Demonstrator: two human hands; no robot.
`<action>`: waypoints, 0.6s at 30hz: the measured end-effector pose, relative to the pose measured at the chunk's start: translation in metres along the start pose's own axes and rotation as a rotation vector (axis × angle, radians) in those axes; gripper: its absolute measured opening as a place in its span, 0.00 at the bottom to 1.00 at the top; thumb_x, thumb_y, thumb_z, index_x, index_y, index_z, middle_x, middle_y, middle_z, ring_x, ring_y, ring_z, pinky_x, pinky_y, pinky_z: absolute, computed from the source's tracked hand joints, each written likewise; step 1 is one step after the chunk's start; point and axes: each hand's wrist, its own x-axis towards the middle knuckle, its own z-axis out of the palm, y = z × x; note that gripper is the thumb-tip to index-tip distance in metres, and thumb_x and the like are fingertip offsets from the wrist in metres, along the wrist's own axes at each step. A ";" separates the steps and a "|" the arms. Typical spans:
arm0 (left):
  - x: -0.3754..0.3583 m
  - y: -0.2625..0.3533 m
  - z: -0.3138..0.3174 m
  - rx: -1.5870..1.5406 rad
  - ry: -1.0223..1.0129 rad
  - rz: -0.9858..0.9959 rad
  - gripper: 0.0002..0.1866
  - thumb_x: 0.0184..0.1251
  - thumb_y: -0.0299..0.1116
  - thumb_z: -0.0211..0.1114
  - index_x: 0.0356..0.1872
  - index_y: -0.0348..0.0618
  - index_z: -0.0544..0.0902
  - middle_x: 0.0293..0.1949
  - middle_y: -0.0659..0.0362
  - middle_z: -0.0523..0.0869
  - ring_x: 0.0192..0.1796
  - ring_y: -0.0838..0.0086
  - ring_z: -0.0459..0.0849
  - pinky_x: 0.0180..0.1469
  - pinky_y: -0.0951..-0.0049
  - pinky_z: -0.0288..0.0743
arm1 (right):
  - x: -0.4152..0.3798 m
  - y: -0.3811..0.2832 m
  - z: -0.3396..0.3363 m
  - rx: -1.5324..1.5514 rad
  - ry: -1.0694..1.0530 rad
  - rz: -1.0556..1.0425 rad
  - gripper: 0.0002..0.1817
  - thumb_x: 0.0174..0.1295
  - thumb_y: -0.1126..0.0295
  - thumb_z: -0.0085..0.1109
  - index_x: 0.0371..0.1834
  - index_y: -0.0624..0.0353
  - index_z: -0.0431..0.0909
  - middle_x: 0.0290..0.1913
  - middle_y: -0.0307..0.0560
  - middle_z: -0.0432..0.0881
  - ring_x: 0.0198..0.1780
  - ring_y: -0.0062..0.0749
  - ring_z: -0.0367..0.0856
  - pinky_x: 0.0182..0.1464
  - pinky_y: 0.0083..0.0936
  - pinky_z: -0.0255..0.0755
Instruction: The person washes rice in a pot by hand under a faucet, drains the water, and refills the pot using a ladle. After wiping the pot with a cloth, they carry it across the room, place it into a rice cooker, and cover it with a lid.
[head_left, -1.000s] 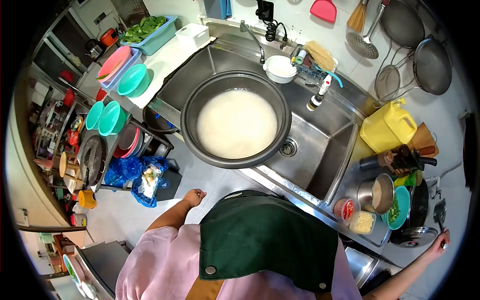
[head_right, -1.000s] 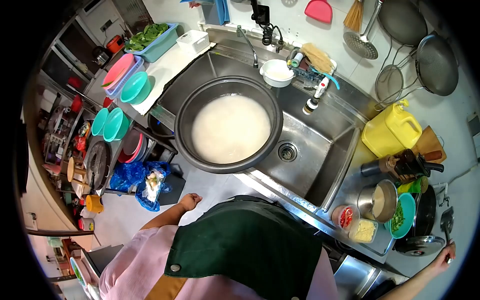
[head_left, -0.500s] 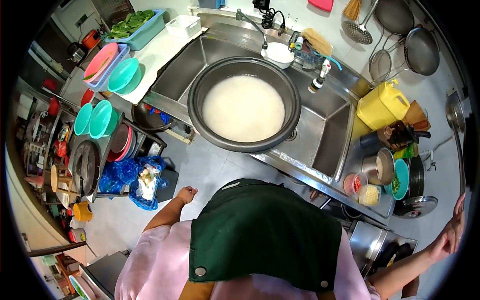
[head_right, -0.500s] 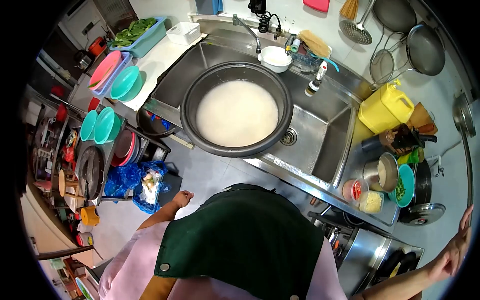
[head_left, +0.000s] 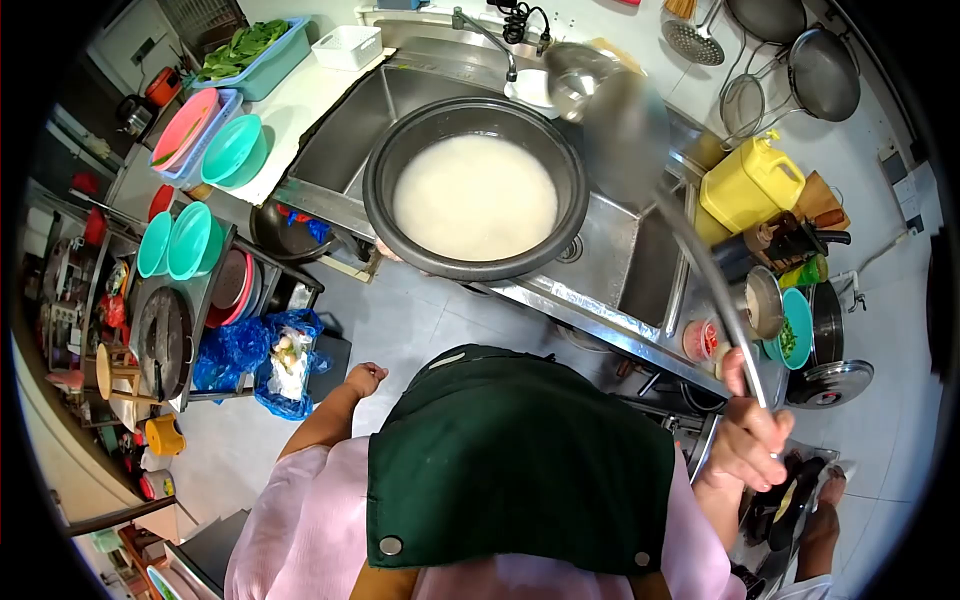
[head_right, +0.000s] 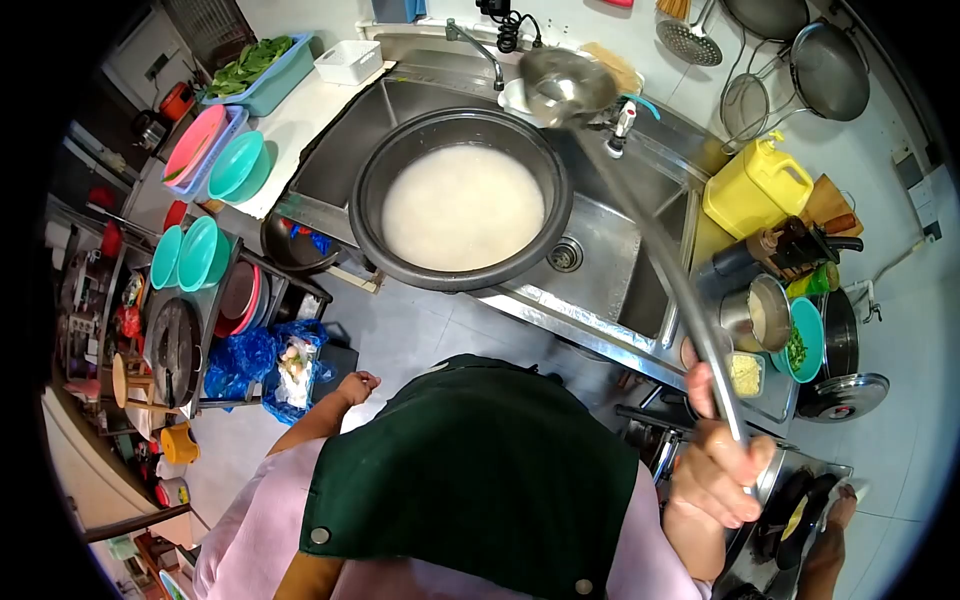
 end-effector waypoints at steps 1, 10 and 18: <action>0.001 -0.002 0.002 -0.018 0.007 0.002 0.20 0.54 0.49 0.57 0.33 0.39 0.79 0.34 0.49 0.81 0.39 0.61 0.79 0.44 0.70 0.70 | 0.001 -0.001 -0.003 -0.009 0.043 0.018 0.44 0.44 0.78 0.44 0.64 0.63 0.29 0.18 0.52 0.68 0.14 0.38 0.73 0.13 0.28 0.69; -0.013 -0.009 0.013 -0.030 0.021 -0.031 0.19 0.55 0.48 0.58 0.34 0.40 0.79 0.34 0.50 0.82 0.39 0.62 0.79 0.44 0.70 0.70 | -0.011 -0.018 0.000 -0.313 0.179 0.169 0.43 0.45 0.80 0.45 0.63 0.65 0.29 0.18 0.53 0.68 0.12 0.38 0.72 0.12 0.27 0.66; -0.009 -0.002 0.014 -0.040 0.024 -0.050 0.19 0.55 0.48 0.58 0.34 0.39 0.79 0.33 0.50 0.82 0.38 0.62 0.79 0.44 0.70 0.70 | -0.027 -0.033 0.015 -0.564 0.228 0.155 0.43 0.46 0.81 0.46 0.63 0.67 0.29 0.16 0.53 0.67 0.10 0.38 0.69 0.10 0.25 0.63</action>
